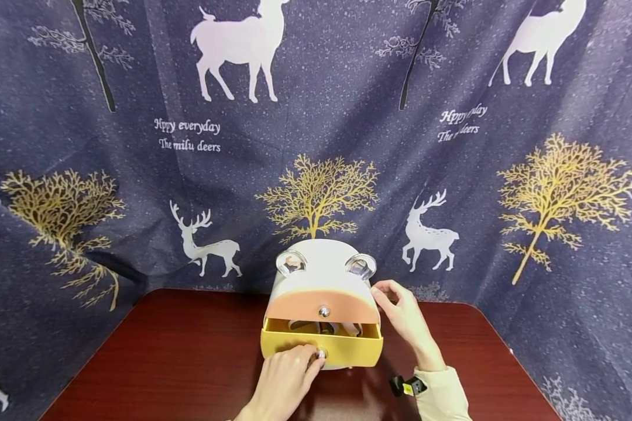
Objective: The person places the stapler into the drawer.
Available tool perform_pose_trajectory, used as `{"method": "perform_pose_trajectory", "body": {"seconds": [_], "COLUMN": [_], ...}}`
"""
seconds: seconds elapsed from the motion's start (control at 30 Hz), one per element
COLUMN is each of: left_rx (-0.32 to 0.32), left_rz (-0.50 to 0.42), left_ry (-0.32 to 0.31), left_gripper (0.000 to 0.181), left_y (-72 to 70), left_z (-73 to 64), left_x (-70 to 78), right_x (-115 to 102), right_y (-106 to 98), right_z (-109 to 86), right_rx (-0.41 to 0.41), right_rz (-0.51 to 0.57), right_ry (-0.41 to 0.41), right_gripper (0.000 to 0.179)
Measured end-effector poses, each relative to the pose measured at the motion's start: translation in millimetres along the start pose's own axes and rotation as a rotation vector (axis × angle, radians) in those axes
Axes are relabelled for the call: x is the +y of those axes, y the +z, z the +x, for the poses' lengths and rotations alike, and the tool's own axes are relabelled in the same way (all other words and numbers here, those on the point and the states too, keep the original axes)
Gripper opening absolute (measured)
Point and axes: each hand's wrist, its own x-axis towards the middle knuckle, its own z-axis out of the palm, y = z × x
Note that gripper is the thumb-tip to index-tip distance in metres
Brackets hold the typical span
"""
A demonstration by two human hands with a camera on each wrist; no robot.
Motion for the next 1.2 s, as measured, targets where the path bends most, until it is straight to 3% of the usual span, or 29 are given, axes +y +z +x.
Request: {"method": "perform_pose_trajectory", "body": {"seconds": [0.23,0.67,0.9,1.2], "left_rx": [-0.013,0.029,0.016,0.013], "left_rz": [-0.006,0.010,0.011,0.012], "left_ry": [-0.012,-0.010,-0.019,-0.024], "left_gripper": [0.016,0.022,0.021,0.025], "left_y": [2.8,8.6,10.3,13.1], "left_z": [3.7,10.6,14.0,17.4], "left_x": [-1.8,-6.2,-8.6,-11.2], "right_x": [22,24,25,25], "right_y": [2,2,3,2], "right_z": [4.7,5.9,6.1,6.2], "right_rx": [0.012,0.010,0.017,0.014], "right_rz": [0.002,-0.004,-0.024,-0.019], "right_ry": [-0.006,-0.010,-0.042,-0.025], "right_gripper": [0.018,0.018,0.018,0.017]}}
